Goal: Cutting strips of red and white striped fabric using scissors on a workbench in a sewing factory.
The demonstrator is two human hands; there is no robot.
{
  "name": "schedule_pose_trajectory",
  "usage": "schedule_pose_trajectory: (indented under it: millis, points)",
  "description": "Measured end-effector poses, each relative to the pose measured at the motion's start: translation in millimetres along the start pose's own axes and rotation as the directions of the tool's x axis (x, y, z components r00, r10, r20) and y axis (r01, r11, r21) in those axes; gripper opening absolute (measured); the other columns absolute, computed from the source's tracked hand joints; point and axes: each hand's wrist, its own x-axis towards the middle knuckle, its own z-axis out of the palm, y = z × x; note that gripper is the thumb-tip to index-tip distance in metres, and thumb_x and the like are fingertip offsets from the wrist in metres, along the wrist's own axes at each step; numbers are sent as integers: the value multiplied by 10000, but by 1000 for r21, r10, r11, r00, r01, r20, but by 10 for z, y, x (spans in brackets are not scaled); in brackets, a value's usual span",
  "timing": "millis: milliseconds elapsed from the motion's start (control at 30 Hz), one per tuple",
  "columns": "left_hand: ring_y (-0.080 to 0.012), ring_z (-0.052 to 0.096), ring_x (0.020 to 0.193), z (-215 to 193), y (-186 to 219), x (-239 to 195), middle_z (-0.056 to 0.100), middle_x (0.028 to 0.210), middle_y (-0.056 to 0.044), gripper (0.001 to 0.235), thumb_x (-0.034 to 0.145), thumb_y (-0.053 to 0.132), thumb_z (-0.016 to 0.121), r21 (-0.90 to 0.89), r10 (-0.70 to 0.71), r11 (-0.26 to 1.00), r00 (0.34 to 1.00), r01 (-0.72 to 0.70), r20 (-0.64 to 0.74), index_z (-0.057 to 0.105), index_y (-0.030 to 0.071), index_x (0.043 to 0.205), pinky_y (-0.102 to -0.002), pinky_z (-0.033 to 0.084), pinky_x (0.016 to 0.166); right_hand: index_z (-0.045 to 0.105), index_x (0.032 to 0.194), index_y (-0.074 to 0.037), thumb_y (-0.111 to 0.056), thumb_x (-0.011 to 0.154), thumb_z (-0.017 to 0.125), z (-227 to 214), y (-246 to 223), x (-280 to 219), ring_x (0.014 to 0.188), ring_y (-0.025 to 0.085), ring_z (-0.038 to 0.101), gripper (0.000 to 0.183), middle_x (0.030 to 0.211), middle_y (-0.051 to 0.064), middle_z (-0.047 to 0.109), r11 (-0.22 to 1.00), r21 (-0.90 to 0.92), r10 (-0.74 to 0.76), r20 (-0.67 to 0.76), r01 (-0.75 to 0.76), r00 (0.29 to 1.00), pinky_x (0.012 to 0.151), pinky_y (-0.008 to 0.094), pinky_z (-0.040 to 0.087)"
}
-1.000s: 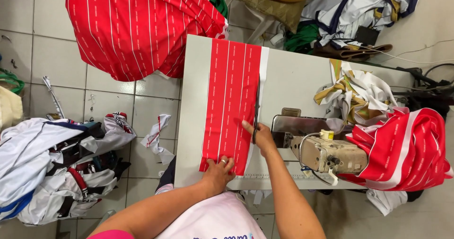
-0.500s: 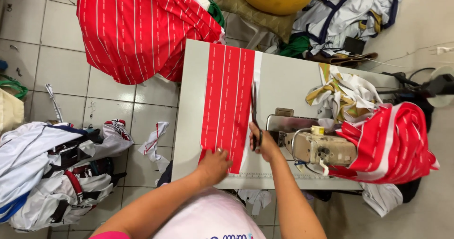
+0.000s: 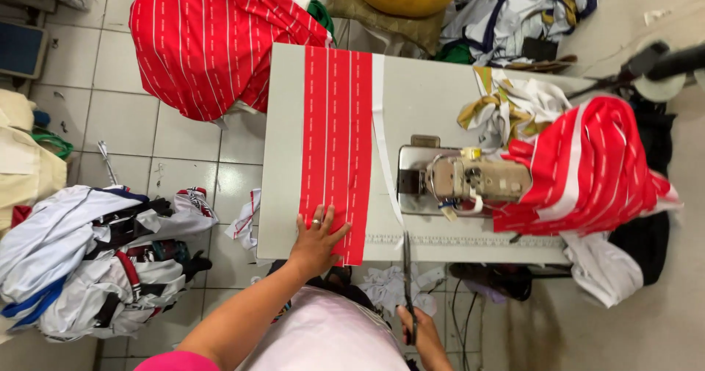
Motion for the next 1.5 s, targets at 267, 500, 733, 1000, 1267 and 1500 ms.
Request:
schedule_pose_trajectory:
  millis: [267,500,733,1000,1267,1500]
  points:
    - [-409,25,1433,706,397,-542,23,1572,-178,729,879,556,550,-78,-21,997,998,16,-64,224,323,1489,-686,173,1039,519,707,-63,-373,856,662,-288,326,-214,508,179,511,372,600,63,491,997,-11,-74,115,76,991,531,299,386]
    - [-381,147,1396,1150,366,-663,231,1493,-212,705,841,513,620,-220,-72,975,956,8,-285,359,232,1434,-662,118,1069,517,720,-92,-333,892,618,247,-31,-53,478,127,499,313,562,47,520,949,-153,-203,368,274,907,513,250,398]
    - [-394,198,1389,1087,-96,-520,286,1475,-185,651,819,479,654,-247,-121,969,870,0,-477,436,214,1372,-684,184,1039,627,874,-56,-410,873,592,1079,-906,-2,482,119,502,356,655,39,527,911,-191,-238,480,365,844,493,240,389]
    - [-411,164,1400,764,-861,-246,211,1525,-186,733,779,471,686,-130,-43,991,827,-37,-560,410,208,1405,-685,205,1040,467,695,-106,-495,842,609,1454,-1255,-35,436,125,448,439,571,32,472,948,-266,-62,384,174,921,451,247,298]
    - [-403,2,1445,203,-1275,-9,54,1572,-184,746,871,448,583,-87,64,992,970,-87,-235,231,204,1483,-634,59,1113,497,660,-94,-451,848,609,1815,-1539,-183,509,151,458,418,562,39,477,945,-279,-81,306,170,949,531,282,397]
    - [-396,155,1428,18,-1310,-97,244,1529,-188,767,805,395,731,-47,76,995,960,-92,-269,375,192,1454,-640,171,1102,572,685,-80,-433,824,750,2237,-1397,424,415,169,582,418,518,63,514,965,-129,-218,86,228,972,399,203,381]
